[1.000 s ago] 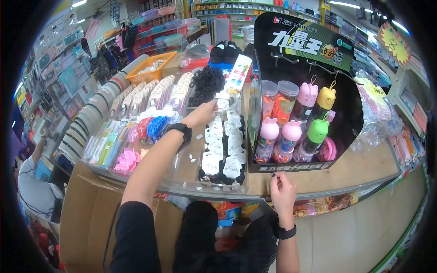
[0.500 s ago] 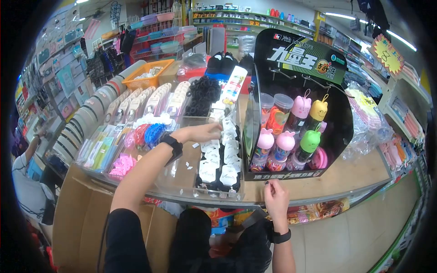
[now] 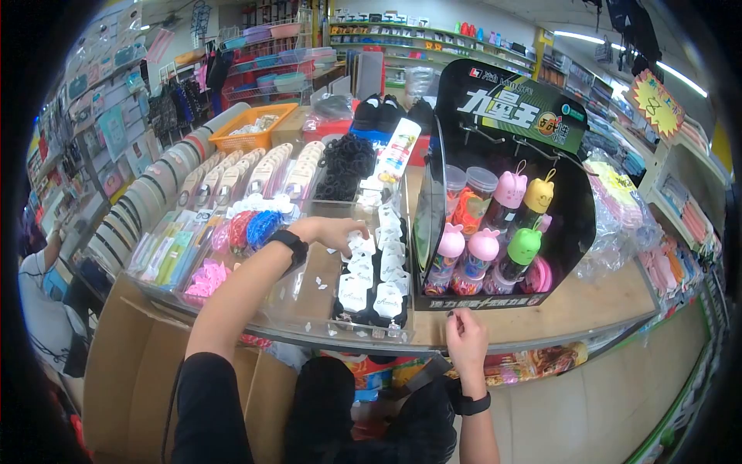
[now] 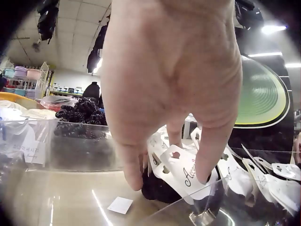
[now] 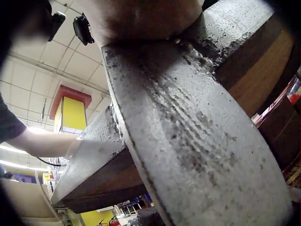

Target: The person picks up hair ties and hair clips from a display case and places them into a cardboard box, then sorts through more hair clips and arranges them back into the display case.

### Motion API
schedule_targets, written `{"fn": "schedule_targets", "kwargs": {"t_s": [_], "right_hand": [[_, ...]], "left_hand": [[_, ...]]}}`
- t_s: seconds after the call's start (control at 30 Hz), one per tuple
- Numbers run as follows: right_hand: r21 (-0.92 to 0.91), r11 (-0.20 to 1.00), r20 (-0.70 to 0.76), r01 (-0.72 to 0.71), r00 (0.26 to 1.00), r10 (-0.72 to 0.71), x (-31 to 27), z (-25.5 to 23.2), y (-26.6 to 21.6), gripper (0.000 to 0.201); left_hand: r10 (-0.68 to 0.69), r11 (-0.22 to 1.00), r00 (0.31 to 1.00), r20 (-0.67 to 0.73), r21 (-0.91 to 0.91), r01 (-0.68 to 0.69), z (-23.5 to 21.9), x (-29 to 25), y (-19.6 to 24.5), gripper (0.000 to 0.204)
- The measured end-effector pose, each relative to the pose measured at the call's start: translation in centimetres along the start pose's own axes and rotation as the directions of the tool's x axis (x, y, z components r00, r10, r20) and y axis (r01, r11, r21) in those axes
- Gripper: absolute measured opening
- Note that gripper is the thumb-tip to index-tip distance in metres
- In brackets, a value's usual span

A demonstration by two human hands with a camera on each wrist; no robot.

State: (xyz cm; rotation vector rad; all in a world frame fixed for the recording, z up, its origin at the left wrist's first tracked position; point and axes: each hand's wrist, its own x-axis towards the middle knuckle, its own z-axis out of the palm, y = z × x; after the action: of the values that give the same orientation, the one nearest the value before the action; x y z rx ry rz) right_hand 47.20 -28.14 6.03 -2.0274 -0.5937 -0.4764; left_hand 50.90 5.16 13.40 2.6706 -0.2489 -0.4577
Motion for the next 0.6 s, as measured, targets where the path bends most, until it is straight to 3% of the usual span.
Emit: {"fn": "schedule_targets", "kwargs": {"t_s": [0.33,0.6], "right_hand": [[-0.001,1.000,-0.009,0.018,1.000,-0.018,0.0,0.1,-0.1,0.006],[-0.008,1.000,-0.001,0.011,1.000,-0.011,0.0,0.0,-0.3,0.006]], "left_hand": [[-0.038,0.999,0.999,0.019,-0.006,0.038,-0.4,0.7,0.5,0.075],[-0.056,0.998,0.998,0.007,0.027,0.056,-0.1,1.1,0.7,0.061]]}}
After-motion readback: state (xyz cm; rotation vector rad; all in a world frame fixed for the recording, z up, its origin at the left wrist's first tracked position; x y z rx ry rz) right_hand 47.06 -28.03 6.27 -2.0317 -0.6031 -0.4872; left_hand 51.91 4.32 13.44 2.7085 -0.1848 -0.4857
